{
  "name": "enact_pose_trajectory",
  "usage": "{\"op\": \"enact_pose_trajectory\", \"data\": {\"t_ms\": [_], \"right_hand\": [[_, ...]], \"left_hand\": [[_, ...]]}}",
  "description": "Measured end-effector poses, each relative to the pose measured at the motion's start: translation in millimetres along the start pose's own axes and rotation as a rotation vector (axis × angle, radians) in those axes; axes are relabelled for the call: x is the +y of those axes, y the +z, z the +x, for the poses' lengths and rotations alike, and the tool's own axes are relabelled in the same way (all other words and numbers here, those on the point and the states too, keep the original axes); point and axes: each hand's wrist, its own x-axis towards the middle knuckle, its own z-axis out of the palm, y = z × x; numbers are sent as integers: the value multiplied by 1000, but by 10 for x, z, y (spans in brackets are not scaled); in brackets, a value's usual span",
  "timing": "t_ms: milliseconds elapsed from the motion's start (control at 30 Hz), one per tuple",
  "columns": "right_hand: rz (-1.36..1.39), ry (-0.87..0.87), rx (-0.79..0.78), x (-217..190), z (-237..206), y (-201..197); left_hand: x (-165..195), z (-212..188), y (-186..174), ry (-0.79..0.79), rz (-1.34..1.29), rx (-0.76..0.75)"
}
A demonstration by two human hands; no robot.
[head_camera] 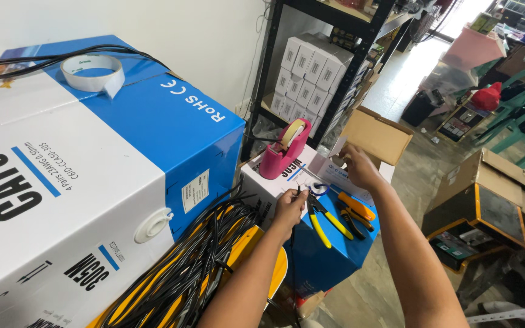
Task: The person sits at a workbench and strips the insulation from the end of a black cable using pliers, working the wire end repeatedly. They then pick up a white electrical outlet faceplate and use a screwdriver to work on its terminals, holding the outlet with one hand while turning the screwdriver with the other.
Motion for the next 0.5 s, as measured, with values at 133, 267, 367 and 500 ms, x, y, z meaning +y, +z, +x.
{"op": "enact_pose_trajectory", "data": {"t_ms": [133, 267, 367, 500], "right_hand": [[48, 106, 3, -41, 17, 12], [-4, 54, 87, -122, 18, 31], [-78, 64, 90, -204, -15, 10], [-80, 113, 53, -329, -71, -62]], "left_hand": [[7, 1, 12, -15, 6, 11], [4, 1, 15, -21, 5, 22], [-6, 1, 17, -24, 5, 22], [-3, 4, 18, -15, -4, 19]]}}
